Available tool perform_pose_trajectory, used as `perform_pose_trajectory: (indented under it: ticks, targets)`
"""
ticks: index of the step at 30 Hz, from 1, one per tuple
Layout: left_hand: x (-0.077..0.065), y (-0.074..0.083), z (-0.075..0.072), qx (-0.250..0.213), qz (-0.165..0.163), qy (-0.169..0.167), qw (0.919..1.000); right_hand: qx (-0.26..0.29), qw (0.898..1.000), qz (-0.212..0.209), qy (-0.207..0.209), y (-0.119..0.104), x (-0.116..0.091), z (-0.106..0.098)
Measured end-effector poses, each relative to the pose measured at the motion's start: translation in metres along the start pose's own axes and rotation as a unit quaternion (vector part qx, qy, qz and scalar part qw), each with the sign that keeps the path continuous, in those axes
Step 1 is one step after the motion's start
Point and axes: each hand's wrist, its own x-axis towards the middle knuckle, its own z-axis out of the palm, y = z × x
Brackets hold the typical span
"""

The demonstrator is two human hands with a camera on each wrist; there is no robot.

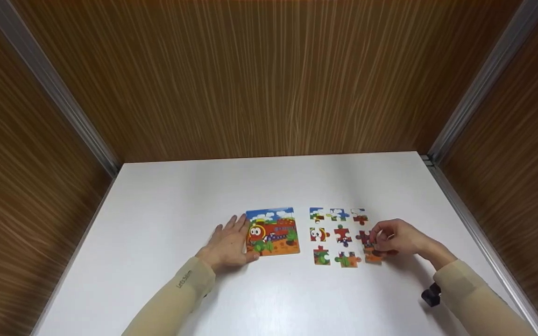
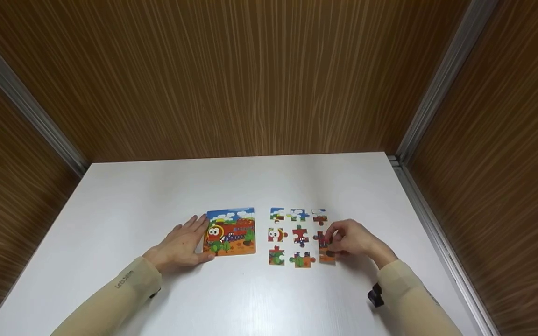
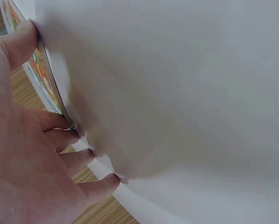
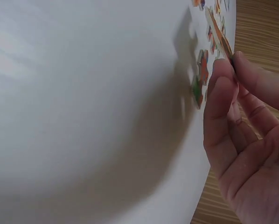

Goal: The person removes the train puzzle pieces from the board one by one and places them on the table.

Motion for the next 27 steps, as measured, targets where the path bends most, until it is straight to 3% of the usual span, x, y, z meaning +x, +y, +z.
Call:
perform_pose_trajectory:
  ticks: [16, 27]
  targets:
    - [-0.002, -0.002, 0.000, 0.000, 0.002, 0.003, 1.0000, -0.055, 0.998, 0.002, 0.013, -0.002, -0.001, 0.014]
    - [-0.004, 0.001, 0.001, 0.006, 0.005, -0.003, 1.0000, -0.103, 0.992, 0.056, 0.036, -0.009, -0.008, 0.016]
